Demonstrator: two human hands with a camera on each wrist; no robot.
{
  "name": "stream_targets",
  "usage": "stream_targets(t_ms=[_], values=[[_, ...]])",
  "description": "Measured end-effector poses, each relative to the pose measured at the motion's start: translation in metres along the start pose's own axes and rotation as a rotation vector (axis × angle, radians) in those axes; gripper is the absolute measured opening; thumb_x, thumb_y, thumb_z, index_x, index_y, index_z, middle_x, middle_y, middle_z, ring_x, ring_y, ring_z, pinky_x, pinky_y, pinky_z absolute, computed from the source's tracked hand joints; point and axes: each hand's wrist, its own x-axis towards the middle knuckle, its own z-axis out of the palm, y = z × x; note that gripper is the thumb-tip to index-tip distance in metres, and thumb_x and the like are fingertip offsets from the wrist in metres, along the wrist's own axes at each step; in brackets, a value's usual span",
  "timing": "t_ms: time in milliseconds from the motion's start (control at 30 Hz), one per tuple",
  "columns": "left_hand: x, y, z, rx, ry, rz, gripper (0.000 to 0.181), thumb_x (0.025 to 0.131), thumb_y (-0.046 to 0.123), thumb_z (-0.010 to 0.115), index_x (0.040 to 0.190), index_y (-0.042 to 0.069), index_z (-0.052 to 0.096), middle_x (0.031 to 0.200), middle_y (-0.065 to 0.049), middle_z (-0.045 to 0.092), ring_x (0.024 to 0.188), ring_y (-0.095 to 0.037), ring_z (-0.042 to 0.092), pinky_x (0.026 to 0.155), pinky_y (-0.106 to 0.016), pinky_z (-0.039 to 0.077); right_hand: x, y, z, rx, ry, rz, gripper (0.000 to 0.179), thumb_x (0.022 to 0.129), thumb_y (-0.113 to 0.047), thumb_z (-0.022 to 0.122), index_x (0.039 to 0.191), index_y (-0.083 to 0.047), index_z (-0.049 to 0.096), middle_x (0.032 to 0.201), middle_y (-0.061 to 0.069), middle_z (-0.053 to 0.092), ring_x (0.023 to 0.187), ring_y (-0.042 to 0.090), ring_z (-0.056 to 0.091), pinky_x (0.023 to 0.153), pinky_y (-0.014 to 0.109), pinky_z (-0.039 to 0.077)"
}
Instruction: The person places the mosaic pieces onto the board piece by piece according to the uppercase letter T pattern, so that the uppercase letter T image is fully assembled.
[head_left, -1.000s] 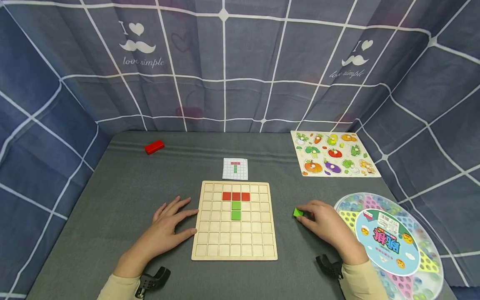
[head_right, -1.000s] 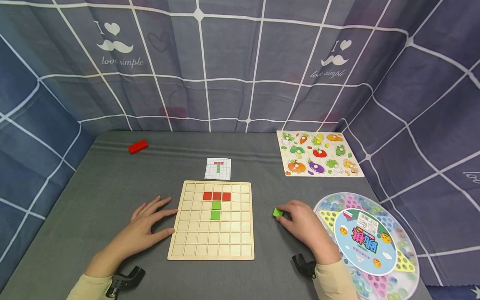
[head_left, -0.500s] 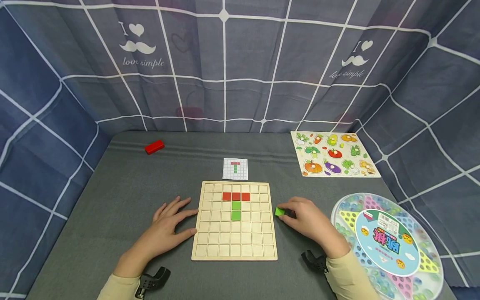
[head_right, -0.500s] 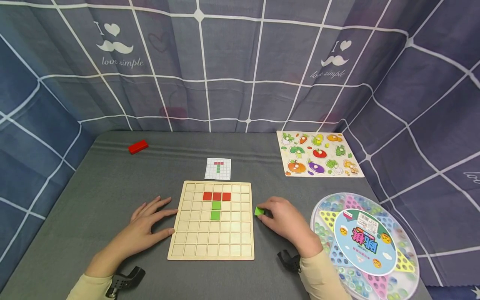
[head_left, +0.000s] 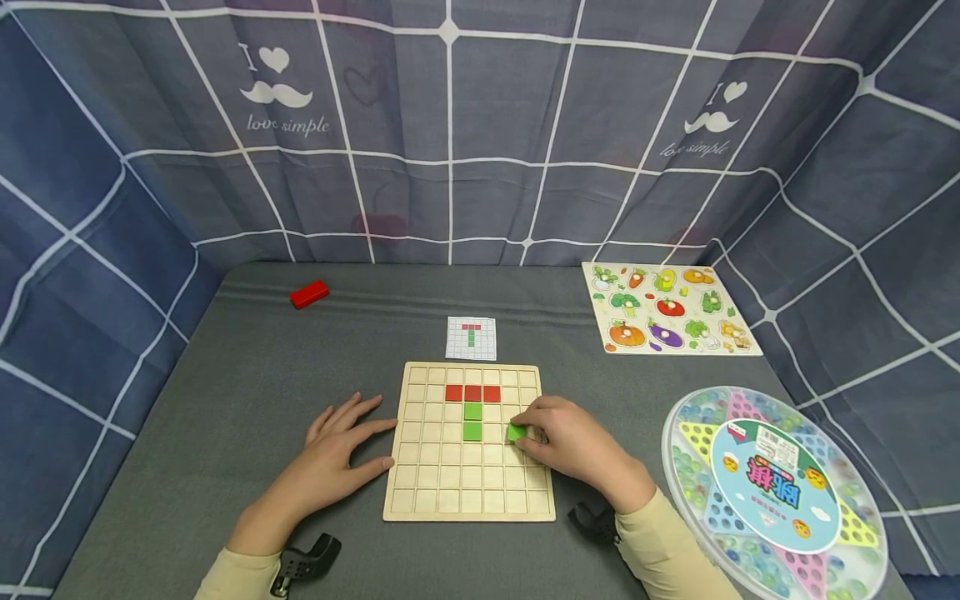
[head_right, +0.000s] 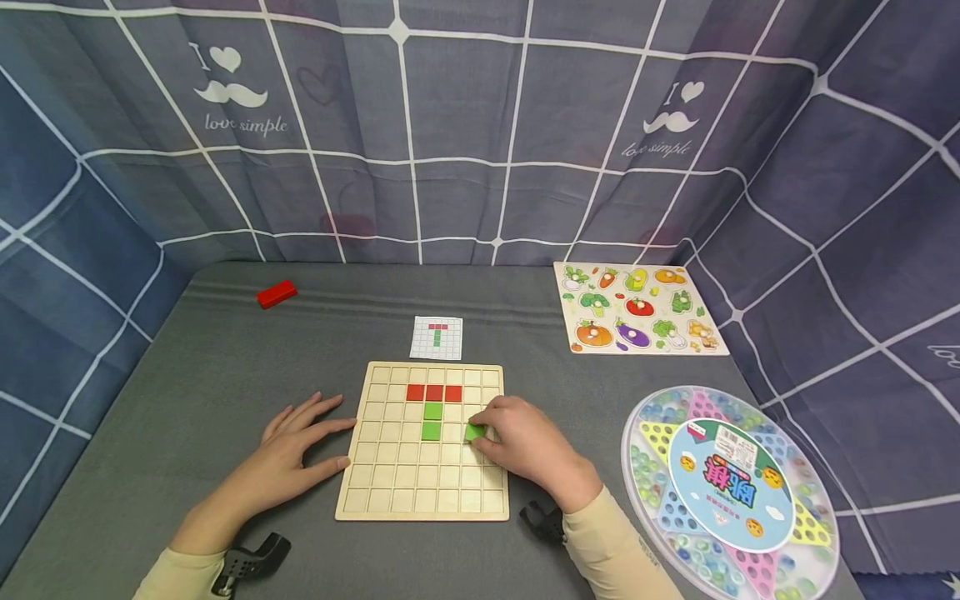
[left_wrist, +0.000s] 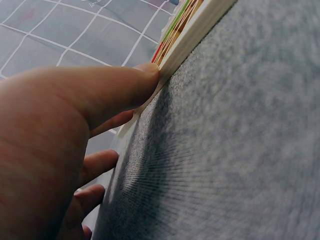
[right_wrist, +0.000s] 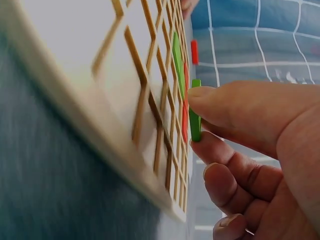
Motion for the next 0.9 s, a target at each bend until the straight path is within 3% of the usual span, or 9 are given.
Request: stream_targets(t_ms=[533, 900], values=[[0.0, 0.001, -0.001, -0.013, -0.004, 0.002, 0.052, 0.086, 0.046, 0.075, 0.132, 0.023, 0.066, 0.152, -0.008, 0.041, 0.144, -0.037, 0.024, 0.109, -0.064, 0.008, 0.019, -0.029, 0.019, 0.027, -0.06, -0.067, 0.022, 0.084, -0.023, 0.078, 0.104, -0.013, 0.078, 0.096, -0.006, 0.067, 0.091, 0.009, 0.062, 0.081, 0.028, 0.051], [0.0, -0.001, 0.0, -0.013, 0.004, 0.007, 0.053, 0.086, 0.047, 0.075, 0.132, 0.023, 0.066, 0.152, -0.007, 0.041, 0.144, -0.037, 0.025, 0.109, -0.064, 0.008, 0.021, -0.036, 0.027, 0.049, -0.093, -0.094, 0.022, 0.085, -0.023, 0.079, 0.105, -0.013, 0.078, 0.096, -0.006, 0.067, 0.087, 0.007, 0.061, 0.078, 0.024, 0.05]])
